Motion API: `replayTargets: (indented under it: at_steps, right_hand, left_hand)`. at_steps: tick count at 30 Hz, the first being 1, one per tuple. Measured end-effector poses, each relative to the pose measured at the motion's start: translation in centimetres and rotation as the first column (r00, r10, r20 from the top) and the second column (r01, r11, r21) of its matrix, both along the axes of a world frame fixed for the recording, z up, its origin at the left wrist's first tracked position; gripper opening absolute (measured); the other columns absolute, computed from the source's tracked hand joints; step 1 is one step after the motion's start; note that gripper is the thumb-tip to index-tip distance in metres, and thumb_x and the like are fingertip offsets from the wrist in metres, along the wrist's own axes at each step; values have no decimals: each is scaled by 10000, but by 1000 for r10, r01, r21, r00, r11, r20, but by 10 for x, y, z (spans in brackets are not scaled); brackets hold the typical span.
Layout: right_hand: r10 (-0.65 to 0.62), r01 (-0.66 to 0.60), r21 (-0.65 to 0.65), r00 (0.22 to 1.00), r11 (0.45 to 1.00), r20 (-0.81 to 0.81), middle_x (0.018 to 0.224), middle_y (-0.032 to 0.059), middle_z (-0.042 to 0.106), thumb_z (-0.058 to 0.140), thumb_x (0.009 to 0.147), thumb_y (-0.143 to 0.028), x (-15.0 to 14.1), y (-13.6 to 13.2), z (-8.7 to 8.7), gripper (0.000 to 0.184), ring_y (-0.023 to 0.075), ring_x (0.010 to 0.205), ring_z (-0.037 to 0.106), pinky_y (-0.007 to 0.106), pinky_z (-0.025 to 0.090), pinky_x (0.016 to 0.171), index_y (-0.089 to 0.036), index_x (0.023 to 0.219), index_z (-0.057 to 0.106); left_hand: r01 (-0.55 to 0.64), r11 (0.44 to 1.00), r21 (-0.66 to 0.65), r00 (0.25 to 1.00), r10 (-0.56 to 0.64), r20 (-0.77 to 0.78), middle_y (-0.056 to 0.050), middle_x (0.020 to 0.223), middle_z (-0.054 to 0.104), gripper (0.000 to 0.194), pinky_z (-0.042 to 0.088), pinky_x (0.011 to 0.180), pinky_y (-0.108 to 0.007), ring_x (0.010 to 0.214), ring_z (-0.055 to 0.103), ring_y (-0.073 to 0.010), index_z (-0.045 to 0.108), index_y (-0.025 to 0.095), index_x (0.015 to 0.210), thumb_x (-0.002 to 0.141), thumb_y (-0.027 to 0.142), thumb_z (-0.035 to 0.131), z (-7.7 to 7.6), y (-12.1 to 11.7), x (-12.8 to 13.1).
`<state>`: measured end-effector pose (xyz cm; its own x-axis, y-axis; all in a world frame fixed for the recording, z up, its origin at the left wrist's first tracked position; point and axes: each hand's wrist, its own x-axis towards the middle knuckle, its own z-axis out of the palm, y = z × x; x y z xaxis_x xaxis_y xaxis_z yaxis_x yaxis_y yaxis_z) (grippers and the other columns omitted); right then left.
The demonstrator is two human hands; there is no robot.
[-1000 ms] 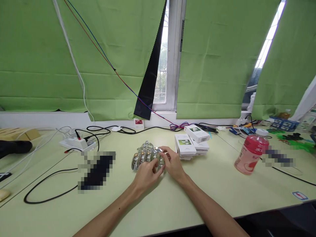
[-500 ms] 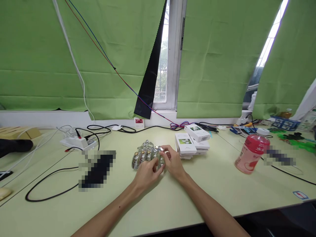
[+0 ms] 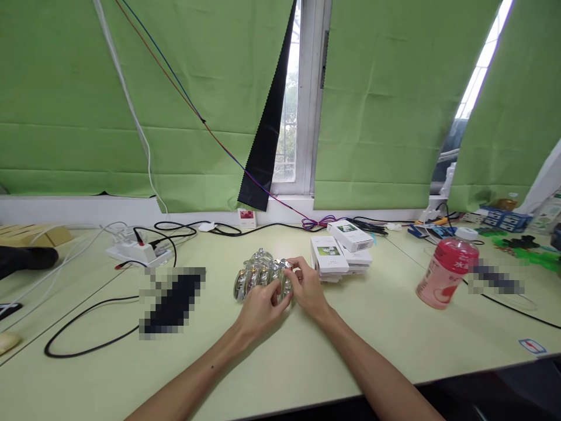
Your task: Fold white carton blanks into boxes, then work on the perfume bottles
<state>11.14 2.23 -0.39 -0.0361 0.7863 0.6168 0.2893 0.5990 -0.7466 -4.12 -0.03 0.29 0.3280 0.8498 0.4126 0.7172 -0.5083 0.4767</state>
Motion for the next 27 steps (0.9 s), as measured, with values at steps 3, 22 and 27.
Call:
replayTargets:
  at_steps: [3,22,27]
  right_hand:
    - [-4,4,-1,1000,1000,-2,872,17,642,506,959,-354,0,0,-1,189,112,528,536,248,406,525,-193,1033,572]
    - [-20,20,20,1000,1000,-8,853,8,631,515,959,-353,-1,-2,0,164,97,495,483,246,363,494,-197,992,556]
    - [-17,17,23,1000,1000,-5,853,5,622,515,962,-348,-1,-1,0,154,93,492,473,243,363,498,-199,982,548]
  left_hand:
    - [6,1000,-10,1000,-6,7,50,489,508,306,305,513,-247,458,437,-115,443,216,673,893,415,521,0,0,0]
    - [7,1000,-23,1000,-7,17,55,488,489,312,301,515,-242,462,430,-112,398,221,678,893,418,510,-2,1,0]
    - [14,1000,-24,999,-13,29,56,484,494,316,299,511,-241,453,430,-110,384,222,676,889,415,517,-2,2,0]
